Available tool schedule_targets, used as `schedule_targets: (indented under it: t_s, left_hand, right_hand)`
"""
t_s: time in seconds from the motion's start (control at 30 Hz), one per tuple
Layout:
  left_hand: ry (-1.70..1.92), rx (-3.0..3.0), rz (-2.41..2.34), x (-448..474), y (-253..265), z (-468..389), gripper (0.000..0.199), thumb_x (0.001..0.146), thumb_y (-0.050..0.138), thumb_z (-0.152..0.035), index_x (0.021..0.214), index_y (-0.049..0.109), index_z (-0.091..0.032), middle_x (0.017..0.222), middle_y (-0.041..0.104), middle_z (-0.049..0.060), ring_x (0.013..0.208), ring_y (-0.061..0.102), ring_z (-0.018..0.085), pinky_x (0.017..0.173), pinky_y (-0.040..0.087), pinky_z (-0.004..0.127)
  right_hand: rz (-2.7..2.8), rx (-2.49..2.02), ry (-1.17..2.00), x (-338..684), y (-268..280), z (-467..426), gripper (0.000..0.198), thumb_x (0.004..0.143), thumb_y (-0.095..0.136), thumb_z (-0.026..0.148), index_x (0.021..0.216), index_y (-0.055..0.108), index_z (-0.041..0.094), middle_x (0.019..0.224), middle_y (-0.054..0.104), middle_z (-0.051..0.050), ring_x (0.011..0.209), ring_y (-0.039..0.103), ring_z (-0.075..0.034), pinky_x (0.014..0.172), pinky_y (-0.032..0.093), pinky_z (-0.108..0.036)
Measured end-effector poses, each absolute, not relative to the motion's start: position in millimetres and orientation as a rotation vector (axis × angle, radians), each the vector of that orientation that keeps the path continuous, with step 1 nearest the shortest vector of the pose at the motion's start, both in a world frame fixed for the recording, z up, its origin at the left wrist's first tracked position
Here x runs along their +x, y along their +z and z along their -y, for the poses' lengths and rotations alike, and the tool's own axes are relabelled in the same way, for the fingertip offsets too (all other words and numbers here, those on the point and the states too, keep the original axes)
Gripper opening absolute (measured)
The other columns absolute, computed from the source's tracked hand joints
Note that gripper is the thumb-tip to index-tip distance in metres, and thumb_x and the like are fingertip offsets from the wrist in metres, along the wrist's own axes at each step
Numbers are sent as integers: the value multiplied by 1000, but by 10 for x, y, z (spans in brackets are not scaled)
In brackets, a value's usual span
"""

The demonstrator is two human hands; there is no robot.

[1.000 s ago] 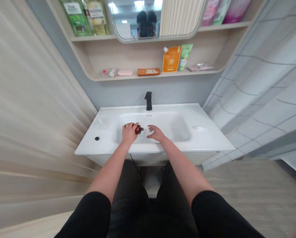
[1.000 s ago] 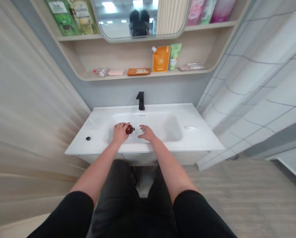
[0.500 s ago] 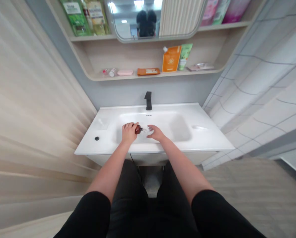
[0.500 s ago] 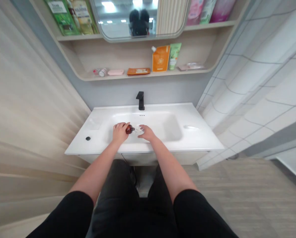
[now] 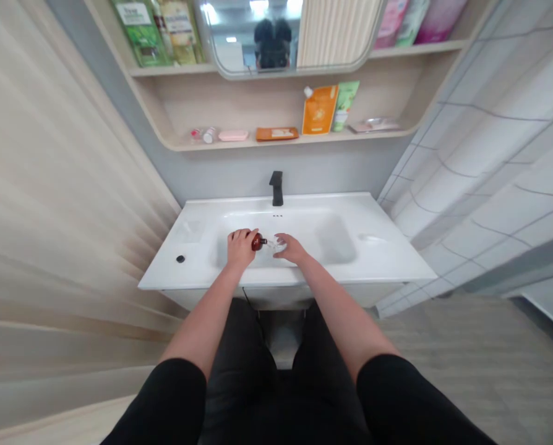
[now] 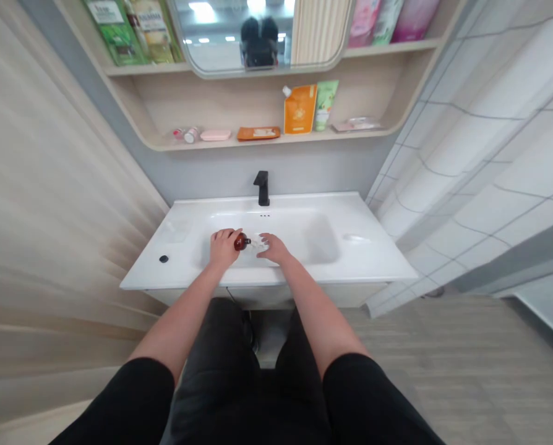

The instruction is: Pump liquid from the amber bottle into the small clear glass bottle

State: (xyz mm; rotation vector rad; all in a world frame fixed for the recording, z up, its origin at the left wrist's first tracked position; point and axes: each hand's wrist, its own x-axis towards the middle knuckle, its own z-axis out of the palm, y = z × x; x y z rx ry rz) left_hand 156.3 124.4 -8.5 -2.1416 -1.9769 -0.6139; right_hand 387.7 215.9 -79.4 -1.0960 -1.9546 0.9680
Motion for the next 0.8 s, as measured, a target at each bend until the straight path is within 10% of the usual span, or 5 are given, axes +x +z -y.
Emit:
schedule_targets:
  t_s: [0.8]
  left_hand:
    - [-584,-2150,2008,1597,-19,-1209,60,96,61,-18,154,67,-29,143,70,15,134,59,36,117,38,53]
  right_hand:
    - [1972,-1139,964,3865,-711,-2117,88,55,103,21,137,72,24,124,77,-8,113,73,-29,107,57,-45]
